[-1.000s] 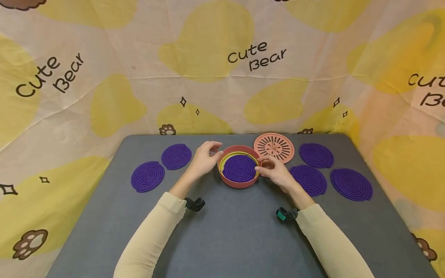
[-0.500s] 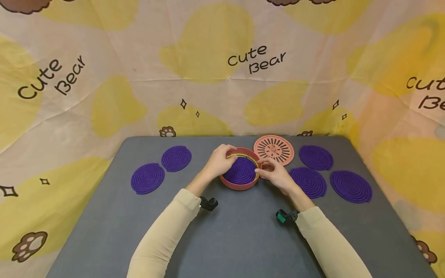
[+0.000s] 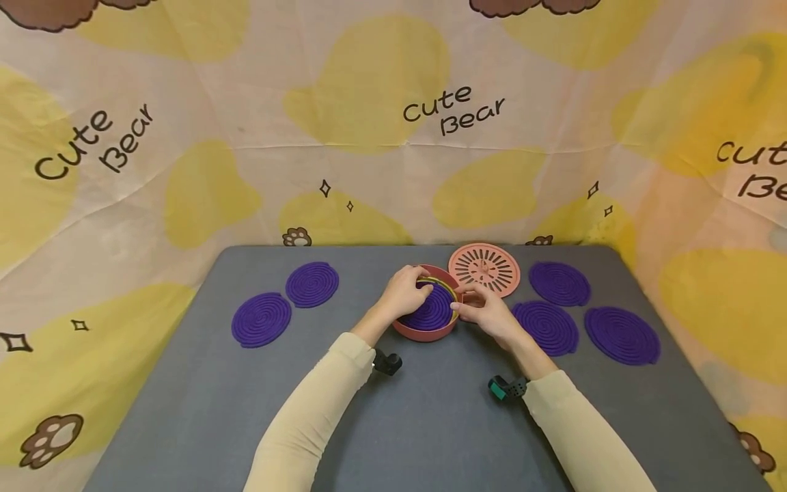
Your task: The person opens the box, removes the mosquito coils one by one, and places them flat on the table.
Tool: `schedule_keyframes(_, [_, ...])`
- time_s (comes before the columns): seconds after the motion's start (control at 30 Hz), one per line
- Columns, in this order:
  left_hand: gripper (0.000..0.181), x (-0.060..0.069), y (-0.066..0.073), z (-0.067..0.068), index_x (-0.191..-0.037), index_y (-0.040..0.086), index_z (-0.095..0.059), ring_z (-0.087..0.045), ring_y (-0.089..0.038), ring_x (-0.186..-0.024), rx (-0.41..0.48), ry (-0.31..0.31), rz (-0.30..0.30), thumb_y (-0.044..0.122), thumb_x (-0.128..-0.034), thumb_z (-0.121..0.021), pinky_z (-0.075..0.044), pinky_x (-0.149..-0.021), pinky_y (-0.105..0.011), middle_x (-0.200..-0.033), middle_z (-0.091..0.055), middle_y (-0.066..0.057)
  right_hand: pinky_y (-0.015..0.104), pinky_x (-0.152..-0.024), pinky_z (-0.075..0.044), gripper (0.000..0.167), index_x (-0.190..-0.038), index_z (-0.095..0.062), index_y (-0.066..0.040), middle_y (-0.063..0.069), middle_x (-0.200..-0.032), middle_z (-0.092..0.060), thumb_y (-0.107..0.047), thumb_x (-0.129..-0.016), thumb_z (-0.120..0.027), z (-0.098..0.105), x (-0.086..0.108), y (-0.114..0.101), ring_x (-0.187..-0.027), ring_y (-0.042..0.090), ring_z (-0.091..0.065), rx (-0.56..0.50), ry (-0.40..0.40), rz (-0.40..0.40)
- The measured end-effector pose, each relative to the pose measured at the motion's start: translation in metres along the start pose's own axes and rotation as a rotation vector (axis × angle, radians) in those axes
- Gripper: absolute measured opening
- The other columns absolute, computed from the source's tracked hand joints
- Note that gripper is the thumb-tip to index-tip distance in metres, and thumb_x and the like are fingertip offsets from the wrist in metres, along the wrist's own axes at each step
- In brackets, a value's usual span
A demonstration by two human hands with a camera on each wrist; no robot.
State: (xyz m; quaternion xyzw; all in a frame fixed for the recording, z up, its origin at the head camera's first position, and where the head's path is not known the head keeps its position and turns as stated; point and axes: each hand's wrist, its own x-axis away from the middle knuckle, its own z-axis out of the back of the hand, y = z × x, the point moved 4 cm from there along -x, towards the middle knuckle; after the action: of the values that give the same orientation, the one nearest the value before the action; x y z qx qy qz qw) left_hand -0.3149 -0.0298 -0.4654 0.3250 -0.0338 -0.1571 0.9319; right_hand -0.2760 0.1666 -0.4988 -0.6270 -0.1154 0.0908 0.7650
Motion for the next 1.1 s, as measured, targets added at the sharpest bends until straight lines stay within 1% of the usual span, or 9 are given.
schedule_keyframes(0.13, [0.038, -0.001, 0.001, -0.004, -0.132, 0.007, -0.065, -0.054, -0.033, -0.126, -0.051, -0.025, 0.033, 0.027, -0.1005, -0.065, -0.043, -0.107, -0.051, -0.132, -0.060, -0.015, 0.037, -0.091, -0.057, 0.045, -0.136, -0.055, 0.000, 0.025, -0.137, -0.054, -0.019, -0.098, -0.071, 0.000, 0.000, 0.000, -0.120, 0.035, -0.059, 0.006, 0.002, 0.006])
schedule_keyframes(0.3, [0.049, -0.002, 0.000, -0.009, -0.138, 0.011, -0.061, -0.049, -0.032, -0.128, -0.125, -0.073, 0.051, 0.042, -0.0993, -0.064, -0.043, -0.106, -0.051, -0.136, -0.057, -0.013, 0.039, -0.092, -0.057, 0.044, -0.134, -0.055, -0.001, 0.025, -0.137, -0.053, -0.019, -0.098, -0.071, 0.000, -0.001, 0.000, -0.121, 0.036, -0.059, 0.008, 0.007, 0.002])
schedule_keyframes(0.43, [0.059, -0.003, -0.001, -0.013, -0.137, 0.013, -0.062, -0.048, -0.031, -0.125, -0.186, -0.084, 0.040, 0.052, -0.0940, -0.068, -0.045, -0.104, -0.049, -0.136, -0.057, -0.012, 0.042, -0.093, -0.057, 0.043, -0.134, -0.055, 0.000, 0.026, -0.137, -0.053, -0.019, -0.098, -0.070, 0.000, -0.001, 0.000, -0.120, 0.037, -0.059, 0.004, -0.002, 0.003])
schedule_keyframes(0.57, [0.067, -0.003, -0.002, -0.017, -0.138, 0.012, -0.061, -0.047, -0.031, -0.123, -0.252, -0.102, 0.019, 0.056, -0.0888, -0.072, -0.045, -0.103, -0.049, -0.138, -0.054, -0.012, 0.045, -0.094, -0.056, 0.044, -0.134, -0.055, 0.001, 0.027, -0.137, -0.054, -0.019, -0.098, -0.071, 0.000, -0.001, 0.000, -0.120, 0.036, -0.059, -0.001, -0.001, 0.001])
schedule_keyframes(0.7, [0.072, -0.003, -0.002, -0.020, -0.140, 0.014, -0.060, -0.045, -0.029, -0.122, -0.311, -0.119, 0.011, 0.060, -0.0864, -0.073, -0.044, -0.103, -0.048, -0.139, -0.052, -0.012, 0.046, -0.095, -0.055, 0.044, -0.134, -0.054, 0.002, 0.027, -0.137, -0.054, -0.018, -0.098, -0.070, -0.001, -0.002, 0.000, -0.120, 0.037, -0.059, -0.003, 0.001, -0.001])
schedule_keyframes(0.77, [0.073, -0.004, -0.002, -0.020, -0.141, 0.015, -0.060, -0.045, -0.029, -0.122, -0.317, -0.121, 0.011, 0.061, -0.0859, -0.073, -0.044, -0.104, -0.047, -0.140, -0.051, -0.012, 0.046, -0.095, -0.055, 0.044, -0.134, -0.054, 0.002, 0.027, -0.137, -0.053, -0.018, -0.098, -0.071, -0.001, -0.001, 0.000, -0.120, 0.036, -0.059, -0.003, 0.001, -0.002])
schedule_keyframes(0.93, [0.072, -0.003, -0.002, -0.018, -0.140, 0.014, -0.060, -0.045, -0.031, -0.125, -0.278, -0.110, 0.008, 0.058, -0.0846, -0.076, -0.044, -0.105, -0.050, -0.140, -0.050, -0.014, 0.045, -0.094, -0.056, 0.043, -0.134, -0.055, 0.001, 0.027, -0.136, -0.054, -0.017, -0.098, -0.071, -0.001, -0.001, -0.001, -0.118, 0.035, -0.060, -0.002, 0.001, -0.005])
schedule_keyframes(1.1, [0.070, -0.003, -0.002, -0.017, -0.139, 0.015, -0.059, -0.046, -0.031, -0.125, -0.240, -0.096, 0.003, 0.053, -0.0844, -0.079, -0.044, -0.105, -0.049, -0.138, -0.050, -0.013, 0.044, -0.094, -0.056, 0.043, -0.134, -0.055, 0.001, 0.027, -0.137, -0.053, -0.017, -0.098, -0.070, -0.001, 0.000, -0.001, -0.118, 0.035, -0.060, -0.002, 0.003, -0.002])
